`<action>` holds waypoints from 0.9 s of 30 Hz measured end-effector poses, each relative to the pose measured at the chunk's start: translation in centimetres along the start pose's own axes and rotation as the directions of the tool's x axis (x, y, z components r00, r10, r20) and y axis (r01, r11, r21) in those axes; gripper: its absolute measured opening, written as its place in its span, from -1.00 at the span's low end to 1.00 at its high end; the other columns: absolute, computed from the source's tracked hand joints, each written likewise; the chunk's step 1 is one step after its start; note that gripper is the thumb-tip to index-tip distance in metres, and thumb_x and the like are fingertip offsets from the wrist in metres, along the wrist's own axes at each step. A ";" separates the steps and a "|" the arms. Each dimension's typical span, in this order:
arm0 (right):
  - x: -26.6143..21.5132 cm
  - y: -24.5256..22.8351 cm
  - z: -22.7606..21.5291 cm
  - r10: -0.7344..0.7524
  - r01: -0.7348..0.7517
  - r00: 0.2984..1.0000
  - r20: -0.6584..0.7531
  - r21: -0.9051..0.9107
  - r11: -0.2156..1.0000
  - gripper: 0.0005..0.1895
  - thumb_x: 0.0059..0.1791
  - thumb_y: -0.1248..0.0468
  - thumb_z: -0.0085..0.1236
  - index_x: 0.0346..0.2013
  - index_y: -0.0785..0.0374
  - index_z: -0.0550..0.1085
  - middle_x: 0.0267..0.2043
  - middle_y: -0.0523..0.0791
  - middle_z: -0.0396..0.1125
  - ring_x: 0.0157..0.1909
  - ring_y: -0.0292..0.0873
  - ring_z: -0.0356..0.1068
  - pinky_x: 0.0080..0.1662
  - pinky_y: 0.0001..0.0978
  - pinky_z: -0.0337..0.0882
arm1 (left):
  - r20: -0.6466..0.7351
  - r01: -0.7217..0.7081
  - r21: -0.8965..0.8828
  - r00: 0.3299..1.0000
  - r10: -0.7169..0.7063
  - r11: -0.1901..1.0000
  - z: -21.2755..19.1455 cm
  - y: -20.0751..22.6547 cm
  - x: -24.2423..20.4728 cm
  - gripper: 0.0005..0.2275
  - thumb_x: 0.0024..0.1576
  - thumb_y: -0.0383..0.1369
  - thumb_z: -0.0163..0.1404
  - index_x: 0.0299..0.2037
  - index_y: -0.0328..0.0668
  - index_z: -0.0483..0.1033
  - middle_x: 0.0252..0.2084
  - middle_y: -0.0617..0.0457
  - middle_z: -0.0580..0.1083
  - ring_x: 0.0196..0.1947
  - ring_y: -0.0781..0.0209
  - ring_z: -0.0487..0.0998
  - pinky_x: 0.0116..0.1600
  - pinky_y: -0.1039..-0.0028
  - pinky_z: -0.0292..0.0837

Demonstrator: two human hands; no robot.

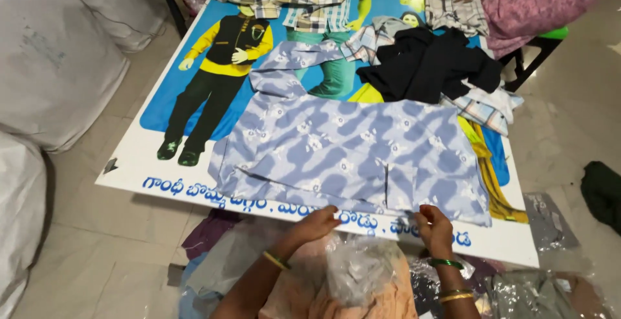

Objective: The person lays a patterned shirt on a printed folding board, folds the sleeves and sides over the board to fold the shirt, then slides the folded shirt off and wraps it in a clear plastic bag, pressing the bagged shirt flat on the board.

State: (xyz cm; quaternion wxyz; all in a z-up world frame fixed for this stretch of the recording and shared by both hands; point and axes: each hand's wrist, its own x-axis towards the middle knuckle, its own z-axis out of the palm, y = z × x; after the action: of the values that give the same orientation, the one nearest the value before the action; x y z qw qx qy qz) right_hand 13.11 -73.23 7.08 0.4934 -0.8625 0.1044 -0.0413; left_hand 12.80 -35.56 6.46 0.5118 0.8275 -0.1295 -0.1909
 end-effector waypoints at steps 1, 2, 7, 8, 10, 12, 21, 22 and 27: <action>0.5 -1.0 0.9 -0.002 0.002 1.000 -0.004 -0.003 1.000 -0.63 0.01 0.22 0.18 0.09 0.29 0.52 0.01 0.03 0.53 0.02 -0.05 0.54 0.04 -0.22 0.52 | 0.001 -0.004 -0.002 1.000 0.004 1.000 -1.9 0.8 -0.3 -0.62 0.21 -0.21 0.06 0.11 -0.32 0.40 -0.10 -0.21 0.56 -0.10 -0.11 0.61 -0.01 0.26 0.49; 1.1 -1.9 1.8 -0.045 0.042 0.996 -0.080 -0.039 0.998 -0.58 -0.02 0.20 0.24 0.09 0.29 0.50 0.01 0.04 0.51 0.02 -0.03 0.52 0.02 -0.20 0.51 | -0.226 -0.024 0.151 0.972 0.058 0.988 -3.7 1.5 -0.5 -0.68 0.17 -0.26 0.07 0.05 -0.28 0.47 -0.08 -0.19 0.56 -0.07 -0.13 0.60 0.01 0.25 0.48; 2.8 -9.4 6.6 -0.291 0.215 0.936 -0.201 -0.328 0.920 -0.33 -0.24 0.13 0.39 0.11 0.31 0.45 0.05 0.14 0.42 0.01 0.16 0.44 -0.06 -0.04 0.48 | -0.526 0.121 0.663 0.777 0.346 0.739 -12.4 2.1 -1.3 -0.59 0.02 -0.23 0.16 0.06 -0.19 0.50 0.19 -0.16 0.45 0.18 -0.17 0.43 0.17 0.04 0.39; 3.2 -9.2 7.0 -0.329 0.216 0.926 -0.186 -0.452 0.865 -0.31 -0.29 0.15 0.38 0.10 0.30 0.44 0.03 0.17 0.41 -0.03 0.22 0.43 -0.10 0.01 0.47 | -0.501 0.186 0.713 0.810 0.305 0.676 -13.3 1.7 -1.8 -0.51 -0.03 -0.17 0.18 0.11 -0.13 0.46 0.24 -0.23 0.36 0.24 -0.22 0.32 0.17 -0.09 0.30; 4.6 -8.3 7.5 -0.360 0.208 0.917 -0.173 -0.563 0.800 -0.28 -0.34 0.18 0.36 0.09 0.29 0.43 0.01 0.19 0.39 -0.06 0.27 0.41 -0.14 0.07 0.46 | -0.472 0.240 0.763 0.841 0.264 0.600 -14.3 -0.7 -2.8 -0.43 -0.07 -0.11 0.20 0.17 -0.08 0.43 0.30 -0.30 0.27 0.31 -0.28 0.22 0.17 -0.23 0.20; 6.5 -6.6 7.1 -0.128 0.004 0.972 -0.198 -0.528 0.849 -0.43 -0.26 0.25 0.24 0.05 0.20 0.45 -0.19 0.14 0.43 -0.18 0.25 0.45 -0.17 0.09 0.46 | -0.398 0.355 0.755 0.916 -0.045 0.552 -14.0 -4.1 -4.1 -0.34 0.02 0.00 0.13 0.37 0.15 0.27 0.46 -0.18 0.12 0.40 -0.18 0.08 0.20 -0.29 0.12; 18.0 23.0 -10.7 0.661 -0.457 0.750 -0.027 0.702 0.547 -0.83 0.06 0.28 -0.12 -0.13 0.31 0.32 -0.38 -0.08 0.30 -0.49 -0.17 0.31 -0.46 -0.31 0.33 | -0.630 0.409 0.542 0.776 0.033 0.734 -16.9 -11.3 -3.0 -0.77 0.36 -0.13 -0.10 -0.15 -0.02 0.54 -0.13 -0.04 0.54 0.00 -0.07 0.55 0.15 0.11 0.47; 17.2 19.9 -10.7 0.656 -0.466 0.754 -0.013 0.693 0.550 -0.83 0.06 0.28 -0.12 -0.13 0.31 0.32 -0.38 -0.08 0.30 -0.49 -0.17 0.31 -0.46 -0.31 0.33 | -0.642 0.425 0.533 0.767 0.022 0.732 -18.0 -10.1 -2.3 -0.77 0.36 -0.13 -0.10 -0.15 -0.02 0.54 -0.13 -0.04 0.54 0.00 -0.07 0.55 0.15 0.11 0.47; 14.0 6.5 -7.1 0.529 -0.532 0.833 -0.163 0.031 0.846 -0.45 0.02 0.17 0.33 0.17 0.42 0.38 -0.31 0.16 0.43 -0.39 0.05 0.35 -0.38 -0.05 0.31 | -0.765 0.433 0.365 0.644 0.001 0.824 -23.2 -7.4 4.3 -0.81 0.19 -0.29 -0.07 -0.20 -0.09 0.63 -0.12 -0.08 0.57 -0.08 -0.20 0.55 -0.04 0.03 0.45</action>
State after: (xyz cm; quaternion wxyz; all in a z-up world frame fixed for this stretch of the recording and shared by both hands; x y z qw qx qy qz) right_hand 24.65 -85.52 4.68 0.4684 -0.7972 0.3800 0.0266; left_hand 27.18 -15.54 8.45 0.2487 0.9474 0.1460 0.1389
